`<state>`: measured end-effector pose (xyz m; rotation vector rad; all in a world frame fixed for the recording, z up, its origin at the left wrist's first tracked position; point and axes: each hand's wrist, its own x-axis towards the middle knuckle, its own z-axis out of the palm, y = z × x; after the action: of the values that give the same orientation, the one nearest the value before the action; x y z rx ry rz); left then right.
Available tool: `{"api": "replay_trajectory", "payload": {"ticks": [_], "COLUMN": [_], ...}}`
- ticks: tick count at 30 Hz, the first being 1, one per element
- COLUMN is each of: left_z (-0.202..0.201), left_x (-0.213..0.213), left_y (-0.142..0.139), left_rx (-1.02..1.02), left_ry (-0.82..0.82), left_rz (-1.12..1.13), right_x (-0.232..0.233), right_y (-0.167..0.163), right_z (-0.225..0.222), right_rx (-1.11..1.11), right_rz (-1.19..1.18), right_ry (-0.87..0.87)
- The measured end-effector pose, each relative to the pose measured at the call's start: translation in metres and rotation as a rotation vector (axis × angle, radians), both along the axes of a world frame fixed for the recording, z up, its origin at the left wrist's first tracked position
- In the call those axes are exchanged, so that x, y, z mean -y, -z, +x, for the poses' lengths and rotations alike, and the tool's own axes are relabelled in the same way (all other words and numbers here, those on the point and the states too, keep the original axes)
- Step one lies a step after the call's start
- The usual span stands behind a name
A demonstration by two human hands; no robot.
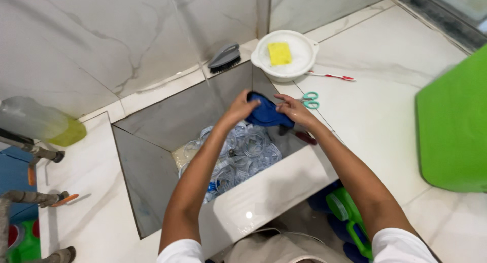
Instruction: The person cleans a large green plastic container by rinsing it under running water, scrubbing the exterior with a sponge, and brushing the interior with a toothbrush. They then use a heat gun to apply a seal to the container's lid and wipe the container with a cloth.
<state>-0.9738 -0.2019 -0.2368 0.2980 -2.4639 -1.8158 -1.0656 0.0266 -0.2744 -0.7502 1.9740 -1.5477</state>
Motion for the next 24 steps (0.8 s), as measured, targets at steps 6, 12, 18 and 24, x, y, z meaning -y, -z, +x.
{"api": "replay_trajectory", "payload": {"ticks": [6, 12, 18, 24], "left_z": [0.004, 0.02, 0.024, 0.035], "left_x": [-0.056, -0.148, -0.291, -0.399], "left_y": [-0.074, -0.122, -0.09, -0.054], "left_rx": [-0.486, -0.299, -0.108, -0.064], "left_ry": [0.444, 0.436, 0.382, 0.537], "left_rz": [-0.026, -0.932, 0.146, 0.293], "right_x": [-0.105, -0.204, -0.251, -0.376], "right_y": [-0.072, -0.156, -0.147, -0.067], "right_z": [0.027, 0.06, 0.124, 0.203], "right_rx": [-0.194, -0.552, 0.064, 0.051], "right_rz": [0.205, 0.356, -0.183, -0.482], "right_ry": [-0.028, 0.398, 0.35, 0.843]}}
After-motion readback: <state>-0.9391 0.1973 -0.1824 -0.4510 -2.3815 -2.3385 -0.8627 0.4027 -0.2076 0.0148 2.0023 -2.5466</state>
